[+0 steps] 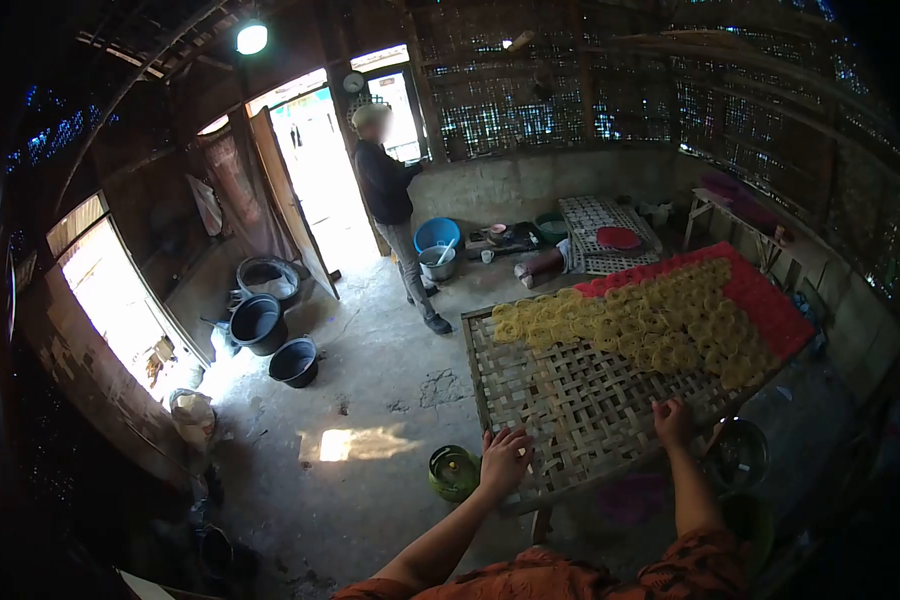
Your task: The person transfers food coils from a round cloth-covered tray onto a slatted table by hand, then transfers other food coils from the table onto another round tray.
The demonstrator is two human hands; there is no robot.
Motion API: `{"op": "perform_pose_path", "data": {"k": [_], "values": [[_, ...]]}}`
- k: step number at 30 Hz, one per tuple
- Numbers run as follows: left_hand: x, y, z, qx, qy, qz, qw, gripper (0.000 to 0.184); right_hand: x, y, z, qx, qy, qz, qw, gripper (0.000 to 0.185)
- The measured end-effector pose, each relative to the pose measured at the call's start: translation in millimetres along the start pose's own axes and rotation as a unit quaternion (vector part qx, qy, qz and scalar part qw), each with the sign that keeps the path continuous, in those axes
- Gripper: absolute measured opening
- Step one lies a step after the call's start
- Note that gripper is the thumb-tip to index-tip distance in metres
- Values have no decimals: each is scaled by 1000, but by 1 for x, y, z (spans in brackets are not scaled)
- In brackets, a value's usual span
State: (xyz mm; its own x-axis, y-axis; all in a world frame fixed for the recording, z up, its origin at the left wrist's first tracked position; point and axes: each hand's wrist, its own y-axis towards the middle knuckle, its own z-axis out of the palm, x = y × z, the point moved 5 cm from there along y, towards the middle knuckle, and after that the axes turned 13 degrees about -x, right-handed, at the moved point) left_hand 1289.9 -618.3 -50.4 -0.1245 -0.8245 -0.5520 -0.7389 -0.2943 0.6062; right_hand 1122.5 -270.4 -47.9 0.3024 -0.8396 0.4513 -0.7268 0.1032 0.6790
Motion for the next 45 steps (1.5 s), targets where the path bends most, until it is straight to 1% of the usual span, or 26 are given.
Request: {"op": "perform_pose_path", "data": {"k": [27,30,32,33,34,36,37,40,42,45], "values": [[3,-2,4,3,2,2,1000,22,-2,-1,1,0,3,2,1000,34],[6,-2,6,11,11,-3,1000,25,-5,-1,4,-12,2,-1,1000,33],[5,-1,5,63,24,-4,998,27,-8,2,10,-11,5,2,1000,34],[3,-1,2,47,24,-10,999,27,-11,-3,9,-16,11,3,1000,34],[5,-6,6,52,20,-6,998,27,-13,-6,7,-18,5,7,1000,34],[12,-5,12,35,16,-6,999,27,-11,-1,9,5,-11,-13,1000,35],[10,-4,12,30,14,-11,999,27,-11,0,8,3,-2,-2,1000,36],[7,-4,9,30,13,0,999,27,-7,-1,4,-10,17,-10,1000,36],[3,-8,5,32,7,-4,999,25,-7,-7,0,0,5,7,1000,35],[8,-3,11,18,8,-9,1000,22,-7,0,4,-14,3,-11,1000,33]]}}
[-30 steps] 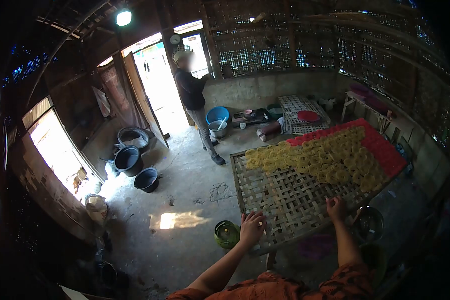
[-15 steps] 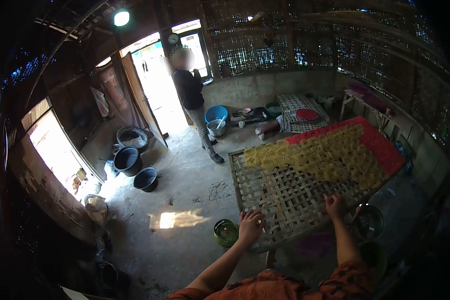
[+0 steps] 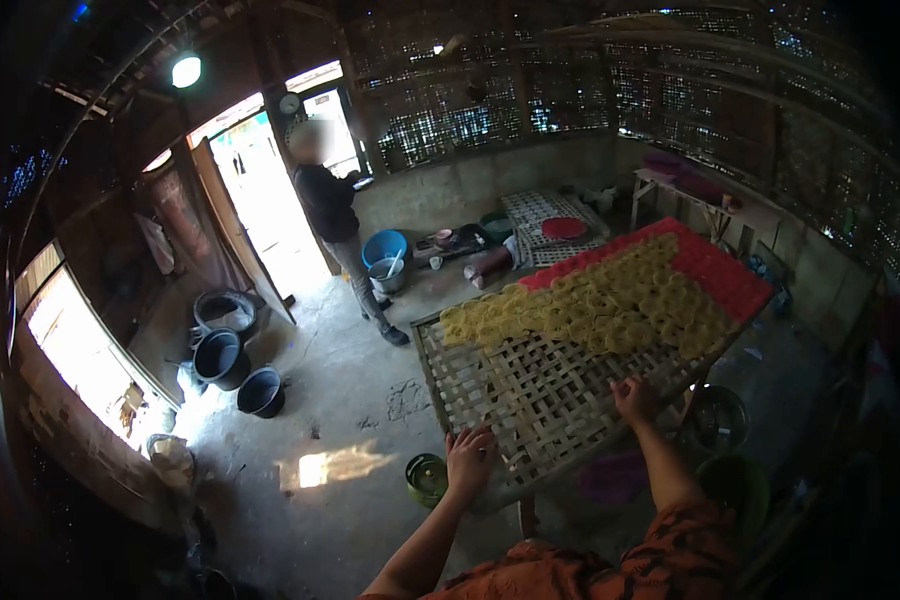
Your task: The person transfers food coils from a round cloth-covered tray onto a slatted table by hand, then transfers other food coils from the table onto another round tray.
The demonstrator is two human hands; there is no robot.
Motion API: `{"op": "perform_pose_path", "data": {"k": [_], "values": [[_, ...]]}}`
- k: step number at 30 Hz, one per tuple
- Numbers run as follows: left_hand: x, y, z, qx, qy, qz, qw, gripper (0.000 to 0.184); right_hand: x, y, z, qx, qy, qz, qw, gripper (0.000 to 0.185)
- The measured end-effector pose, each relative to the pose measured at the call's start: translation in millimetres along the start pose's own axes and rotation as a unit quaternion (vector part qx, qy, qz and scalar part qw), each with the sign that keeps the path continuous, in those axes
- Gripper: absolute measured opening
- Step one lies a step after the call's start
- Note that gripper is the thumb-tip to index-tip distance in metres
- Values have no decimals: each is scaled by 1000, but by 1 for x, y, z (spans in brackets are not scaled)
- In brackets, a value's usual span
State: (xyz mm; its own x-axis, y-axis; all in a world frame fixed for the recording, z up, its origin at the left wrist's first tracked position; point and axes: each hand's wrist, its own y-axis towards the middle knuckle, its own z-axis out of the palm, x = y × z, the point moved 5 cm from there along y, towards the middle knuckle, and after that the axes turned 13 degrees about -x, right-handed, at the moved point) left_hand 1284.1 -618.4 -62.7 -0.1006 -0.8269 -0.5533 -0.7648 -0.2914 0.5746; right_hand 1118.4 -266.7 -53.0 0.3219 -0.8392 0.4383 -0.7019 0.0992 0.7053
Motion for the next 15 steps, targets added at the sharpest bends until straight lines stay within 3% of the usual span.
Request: {"op": "perform_pose_path", "data": {"k": [15], "values": [[-6,1,-7,-2,-1,5,1000,24,-2,1,0,19,-18,12,1000,37]]}}
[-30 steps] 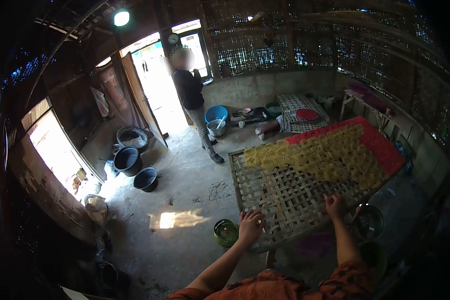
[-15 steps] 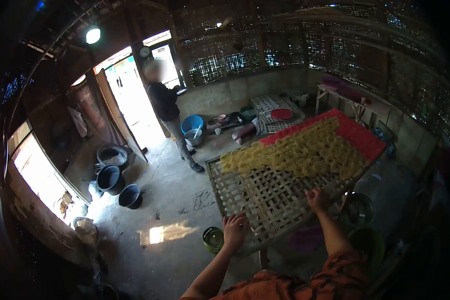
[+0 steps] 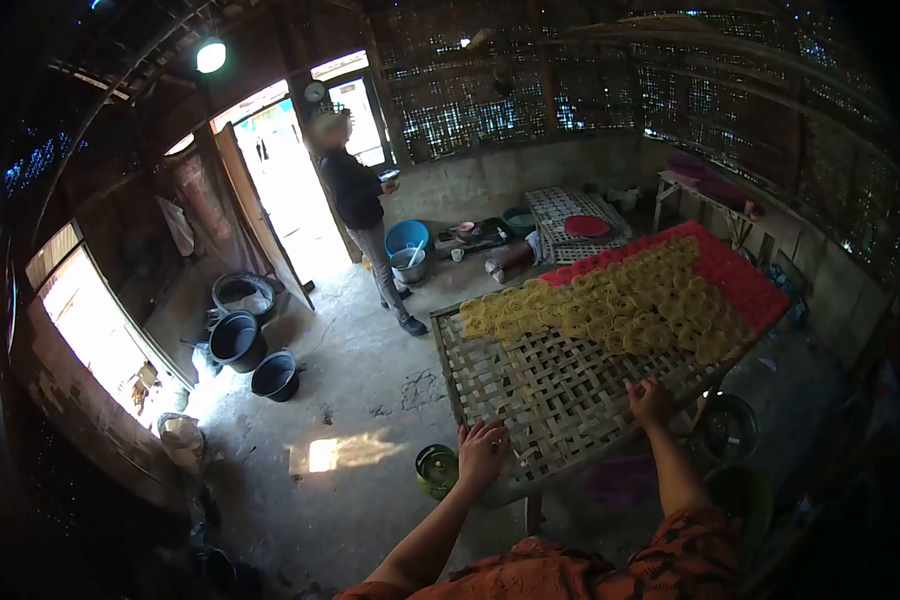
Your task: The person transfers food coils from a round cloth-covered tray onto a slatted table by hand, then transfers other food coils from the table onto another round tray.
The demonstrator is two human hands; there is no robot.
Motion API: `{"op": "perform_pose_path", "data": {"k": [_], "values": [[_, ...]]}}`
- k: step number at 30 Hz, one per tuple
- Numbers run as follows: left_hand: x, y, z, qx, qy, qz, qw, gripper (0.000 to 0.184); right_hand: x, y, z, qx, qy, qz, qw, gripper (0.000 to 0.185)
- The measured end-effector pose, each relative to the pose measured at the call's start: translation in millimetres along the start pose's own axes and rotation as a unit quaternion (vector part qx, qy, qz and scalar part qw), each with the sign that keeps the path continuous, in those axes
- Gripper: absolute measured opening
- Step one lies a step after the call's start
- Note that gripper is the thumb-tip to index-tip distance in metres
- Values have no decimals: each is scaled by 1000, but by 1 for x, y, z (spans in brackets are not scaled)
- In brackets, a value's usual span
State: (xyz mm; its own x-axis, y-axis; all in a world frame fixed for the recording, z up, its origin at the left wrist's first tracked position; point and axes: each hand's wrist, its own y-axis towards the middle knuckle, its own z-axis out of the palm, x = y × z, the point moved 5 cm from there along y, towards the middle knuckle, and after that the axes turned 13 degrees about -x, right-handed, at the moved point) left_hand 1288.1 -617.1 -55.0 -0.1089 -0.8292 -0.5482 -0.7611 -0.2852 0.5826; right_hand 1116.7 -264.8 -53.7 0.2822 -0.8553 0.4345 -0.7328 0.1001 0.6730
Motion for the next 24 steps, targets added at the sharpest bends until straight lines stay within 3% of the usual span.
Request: {"op": "perform_pose_path", "data": {"k": [20,24], "values": [[3,-2,2,-2,-2,-8,1000,25,8,-1,-8,-37,19,-33,999,33],[-1,-1,-1,3,-7,-7,1000,24,7,-1,-7,-5,13,3,1000,34]]}}
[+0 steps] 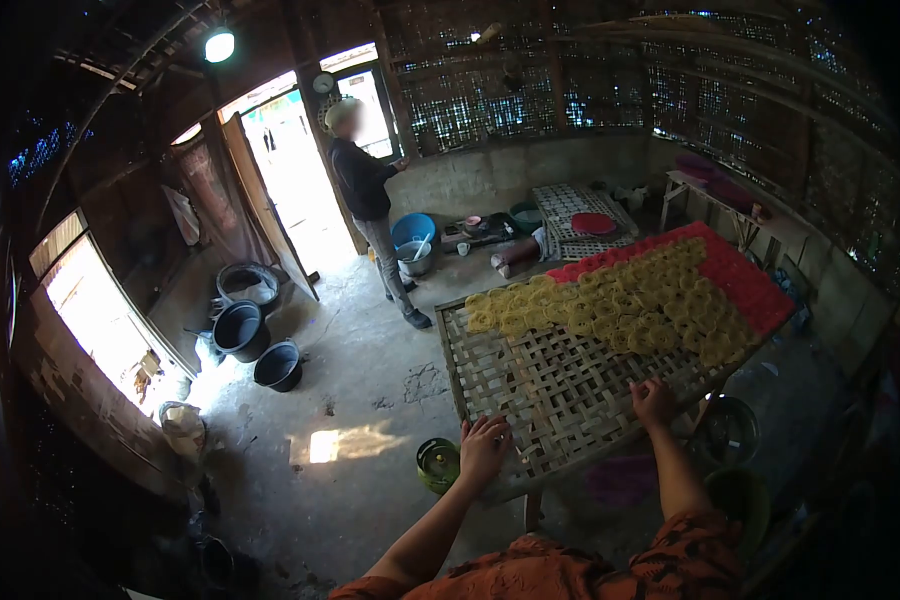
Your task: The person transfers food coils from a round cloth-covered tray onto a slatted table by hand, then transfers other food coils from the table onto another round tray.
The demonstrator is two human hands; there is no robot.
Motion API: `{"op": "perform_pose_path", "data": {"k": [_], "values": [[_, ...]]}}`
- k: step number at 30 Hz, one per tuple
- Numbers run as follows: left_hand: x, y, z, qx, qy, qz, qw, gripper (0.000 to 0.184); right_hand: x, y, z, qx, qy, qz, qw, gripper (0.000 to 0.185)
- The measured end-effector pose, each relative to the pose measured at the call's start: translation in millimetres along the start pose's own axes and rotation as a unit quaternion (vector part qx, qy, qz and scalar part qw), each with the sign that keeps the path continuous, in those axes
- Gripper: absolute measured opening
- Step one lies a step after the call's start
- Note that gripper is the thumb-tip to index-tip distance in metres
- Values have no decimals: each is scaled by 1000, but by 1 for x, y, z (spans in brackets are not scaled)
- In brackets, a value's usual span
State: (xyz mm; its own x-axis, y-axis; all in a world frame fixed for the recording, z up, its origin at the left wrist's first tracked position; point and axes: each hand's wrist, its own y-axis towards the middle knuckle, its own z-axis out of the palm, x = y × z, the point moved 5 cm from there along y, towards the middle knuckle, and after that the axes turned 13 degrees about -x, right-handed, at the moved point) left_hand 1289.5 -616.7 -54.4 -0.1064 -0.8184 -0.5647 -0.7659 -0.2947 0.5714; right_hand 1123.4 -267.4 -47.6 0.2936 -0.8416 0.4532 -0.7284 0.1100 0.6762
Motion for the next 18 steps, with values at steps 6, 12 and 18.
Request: {"op": "perform_pose_path", "data": {"k": [6,12,18], "values": [[1,0,0,-10,1,9,1000,23,0,-1,1,2,3,-3,1000,34],[0,0,-1,-6,1,1,1000,23,-2,-1,3,-9,4,-12,1000,33],[-1,0,-2,-11,9,8,1000,23,0,0,0,9,-2,7,1000,33]]}}
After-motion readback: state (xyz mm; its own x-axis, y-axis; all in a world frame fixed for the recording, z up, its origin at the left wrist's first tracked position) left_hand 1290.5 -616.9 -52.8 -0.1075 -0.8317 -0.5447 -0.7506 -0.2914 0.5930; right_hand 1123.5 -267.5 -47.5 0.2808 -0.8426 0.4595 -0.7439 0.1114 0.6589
